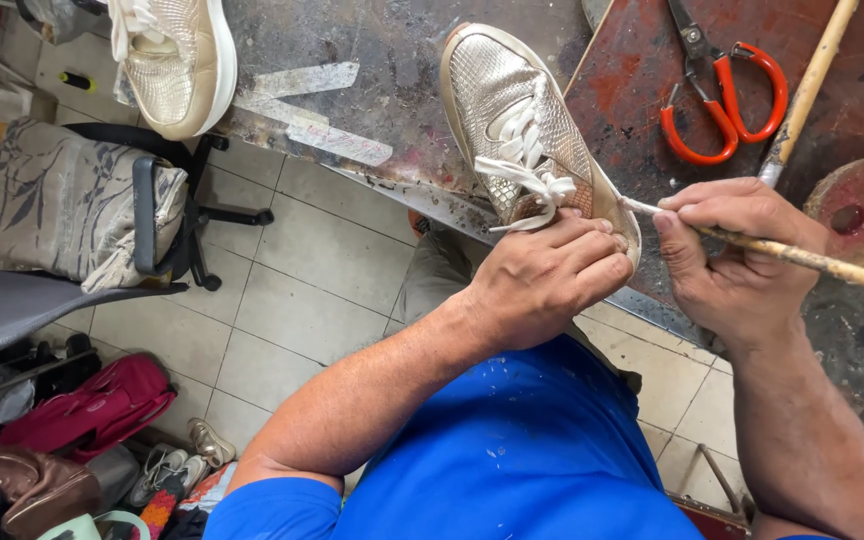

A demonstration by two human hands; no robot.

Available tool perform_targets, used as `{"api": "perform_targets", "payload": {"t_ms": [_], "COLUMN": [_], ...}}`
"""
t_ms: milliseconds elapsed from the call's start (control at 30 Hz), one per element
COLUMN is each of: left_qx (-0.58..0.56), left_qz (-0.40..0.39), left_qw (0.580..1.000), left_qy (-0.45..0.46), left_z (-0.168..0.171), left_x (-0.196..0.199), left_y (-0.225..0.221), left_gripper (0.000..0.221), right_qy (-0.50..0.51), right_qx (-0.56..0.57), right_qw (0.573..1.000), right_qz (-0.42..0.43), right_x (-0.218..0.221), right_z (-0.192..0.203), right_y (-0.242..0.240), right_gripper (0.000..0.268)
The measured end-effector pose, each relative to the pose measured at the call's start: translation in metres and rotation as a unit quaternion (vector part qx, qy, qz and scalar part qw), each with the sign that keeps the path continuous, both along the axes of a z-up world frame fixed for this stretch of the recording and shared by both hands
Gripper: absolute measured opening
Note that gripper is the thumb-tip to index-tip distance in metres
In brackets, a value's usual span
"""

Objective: Applying a substance to the edge of a shoe sole using a brush at a repair bench

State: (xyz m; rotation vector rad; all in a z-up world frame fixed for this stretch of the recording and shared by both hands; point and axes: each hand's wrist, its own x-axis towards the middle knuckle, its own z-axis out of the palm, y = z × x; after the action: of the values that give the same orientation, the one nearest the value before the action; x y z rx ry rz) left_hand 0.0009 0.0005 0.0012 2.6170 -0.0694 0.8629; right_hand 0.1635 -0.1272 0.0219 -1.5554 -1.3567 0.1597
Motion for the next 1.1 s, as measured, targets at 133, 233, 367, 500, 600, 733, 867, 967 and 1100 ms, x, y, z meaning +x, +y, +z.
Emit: {"api": "perform_targets", "payload": {"t_ms": [133, 233, 367, 500, 600, 733, 867, 967, 1100], "left_qx": [-0.001, 0.006, 0.006, -0.004, -0.010, 0.002, -0.012, -0.030, -0.034], "left_qz": [0.008, 0.010, 0.016, 0.013, 0.008, 0.008, -0.016, -0.032, -0.019], "left_qw": [1.000, 1.000, 1.000, 1.000, 1.000, 1.000, 1.000, 0.999, 0.999], "left_qy": [-0.010, -0.010, -0.016, -0.022, -0.024, -0.013, -0.004, 0.004, -0.002], "left_z": [0.002, 0.004, 0.005, 0.009, 0.012, 0.013, 0.016, 0.016, 0.018], "left_x": [-0.001, 0.000, 0.000, 0.000, 0.001, -0.002, -0.003, 0.002, 0.001], "left_y": [0.000, 0.000, 0.002, 0.002, 0.003, 0.006, 0.004, 0.003, 0.003], "left_gripper": [0.009, 0.009, 0.009, 0.013, 0.017, 0.009, 0.016, 0.016, 0.014], "right_qy": [0.018, 0.035, 0.014, 0.006, -0.120, -0.022, 0.017, 0.071, 0.066], "right_qx": [0.022, 0.032, 0.014, 0.014, -0.086, -0.064, 0.011, 0.007, 0.001], "right_qw": [1.000, 0.999, 1.000, 1.000, 0.987, 0.998, 0.998, 0.995, 0.997], "right_qz": [-0.007, 0.000, 0.005, 0.018, 0.059, 0.009, -0.067, -0.065, -0.042], "right_x": [0.001, 0.001, 0.002, 0.001, 0.005, 0.012, 0.009, -0.002, -0.009], "right_z": [-0.013, -0.013, -0.008, -0.007, 0.003, 0.007, 0.009, 0.004, -0.009], "right_y": [0.004, 0.004, 0.007, 0.009, 0.010, -0.022, -0.035, -0.023, -0.008], "right_gripper": [0.021, 0.020, 0.019, 0.016, 0.014, 0.014, 0.022, 0.018, 0.014]}}
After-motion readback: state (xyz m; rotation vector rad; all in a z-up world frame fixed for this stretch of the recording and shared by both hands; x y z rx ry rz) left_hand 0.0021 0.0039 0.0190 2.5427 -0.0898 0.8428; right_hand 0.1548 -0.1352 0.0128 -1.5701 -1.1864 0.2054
